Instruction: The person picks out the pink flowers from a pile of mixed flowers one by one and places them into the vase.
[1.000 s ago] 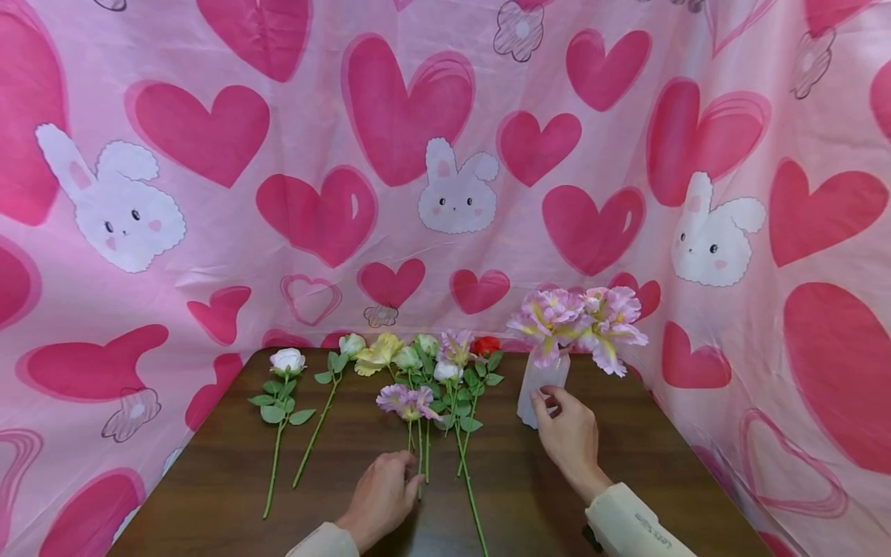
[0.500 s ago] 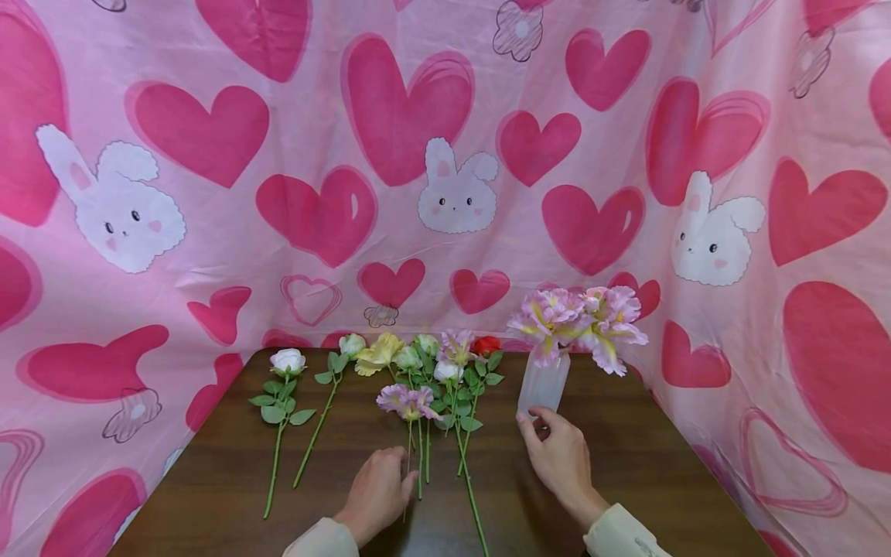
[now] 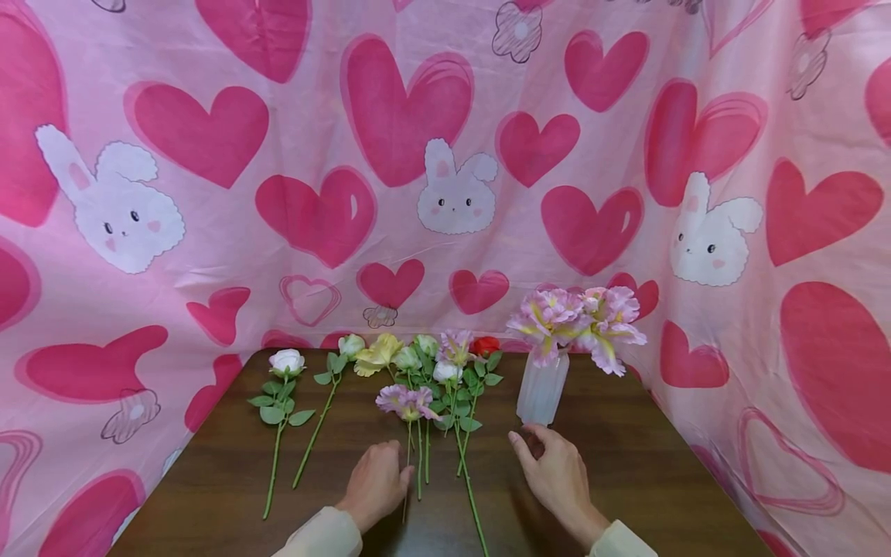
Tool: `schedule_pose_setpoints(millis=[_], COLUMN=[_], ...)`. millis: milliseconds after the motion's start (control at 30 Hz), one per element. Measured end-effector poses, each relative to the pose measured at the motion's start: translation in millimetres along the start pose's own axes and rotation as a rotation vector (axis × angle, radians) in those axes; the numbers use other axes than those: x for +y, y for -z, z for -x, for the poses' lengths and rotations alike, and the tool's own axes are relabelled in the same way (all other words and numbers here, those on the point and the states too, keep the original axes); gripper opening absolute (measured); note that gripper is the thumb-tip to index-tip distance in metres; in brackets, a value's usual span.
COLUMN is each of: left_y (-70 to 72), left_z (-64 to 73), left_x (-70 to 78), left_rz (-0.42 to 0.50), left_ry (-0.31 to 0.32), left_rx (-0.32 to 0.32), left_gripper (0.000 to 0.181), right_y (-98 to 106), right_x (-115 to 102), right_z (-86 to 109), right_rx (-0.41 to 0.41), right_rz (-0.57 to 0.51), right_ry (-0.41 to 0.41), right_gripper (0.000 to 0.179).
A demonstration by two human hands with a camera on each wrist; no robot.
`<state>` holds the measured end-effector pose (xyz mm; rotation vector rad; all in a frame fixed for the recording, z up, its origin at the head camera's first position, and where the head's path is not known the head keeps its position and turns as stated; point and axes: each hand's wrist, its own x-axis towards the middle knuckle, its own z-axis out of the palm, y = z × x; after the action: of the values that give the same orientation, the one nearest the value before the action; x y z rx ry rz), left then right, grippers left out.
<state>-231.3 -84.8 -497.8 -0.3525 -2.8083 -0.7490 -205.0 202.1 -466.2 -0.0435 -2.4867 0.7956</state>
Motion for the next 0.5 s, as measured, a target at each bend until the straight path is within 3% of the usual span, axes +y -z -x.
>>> schedule_pose_setpoints(millis=[400,500], left_y=[-1.9,-4.0], left_z=[-9.6,-10.3], left_x=[2.8,1.3], left_rz=[-0.022,-0.026], left_ry=[0.028,0.043], left_rx=[-0.027,-0.061], left_gripper=[0.027,0.028], right_y=[-3,-3], right_x=[-2,-2], right_z=[18.8,21.7], right_rx=[-0.058,-0.07], right_rz=[0.015,0.015], right_ry=[0.004,-0.003], right_gripper=[0.031,0.032])
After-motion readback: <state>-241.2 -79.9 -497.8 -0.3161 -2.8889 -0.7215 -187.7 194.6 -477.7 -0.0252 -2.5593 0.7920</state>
